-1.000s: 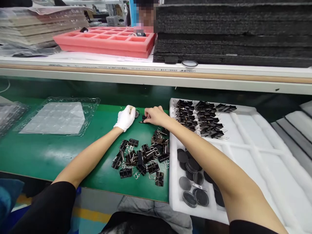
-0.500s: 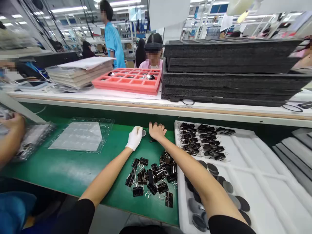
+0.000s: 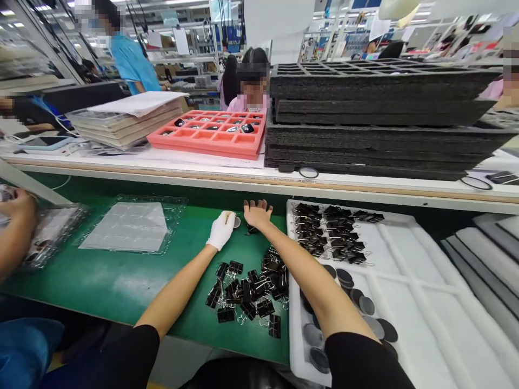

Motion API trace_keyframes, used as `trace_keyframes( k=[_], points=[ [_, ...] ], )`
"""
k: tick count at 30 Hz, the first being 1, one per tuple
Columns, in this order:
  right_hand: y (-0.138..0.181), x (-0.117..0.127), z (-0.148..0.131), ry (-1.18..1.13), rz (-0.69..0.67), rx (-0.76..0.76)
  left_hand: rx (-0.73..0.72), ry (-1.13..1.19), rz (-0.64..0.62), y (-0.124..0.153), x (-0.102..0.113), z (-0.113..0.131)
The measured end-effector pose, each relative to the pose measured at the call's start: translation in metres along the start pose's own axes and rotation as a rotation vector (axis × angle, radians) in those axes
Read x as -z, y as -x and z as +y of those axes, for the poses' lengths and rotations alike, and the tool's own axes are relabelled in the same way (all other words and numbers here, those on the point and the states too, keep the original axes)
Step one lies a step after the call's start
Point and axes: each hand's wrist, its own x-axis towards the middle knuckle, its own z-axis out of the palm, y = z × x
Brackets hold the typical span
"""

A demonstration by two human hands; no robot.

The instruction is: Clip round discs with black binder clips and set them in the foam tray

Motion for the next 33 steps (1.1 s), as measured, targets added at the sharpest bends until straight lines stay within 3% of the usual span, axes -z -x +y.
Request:
trace_keyframes(
  k=[6, 16, 24, 33],
  points=[
    [0.005, -0.007, 0.002, -0.07, 0.026, -0.093, 0.017, 0.029, -0.013, 0.0, -0.001, 0.001],
    [0.003, -0.016, 0.013, -0.115, 0.067, -0.085, 0.068, 0.077, -0.015, 0.002, -0.004, 0.001],
    [-0.006, -0.025, 0.026, -0.192, 0.059, -0.099, 0.288, 0.342, -0.168, 0.015, -0.005, 0.016],
    [-0.009, -0.029, 0.032, -0.252, 0.112, -0.121, 0.323, 0.277, -0.243, 0.016, -0.018, 0.026]
  ],
)
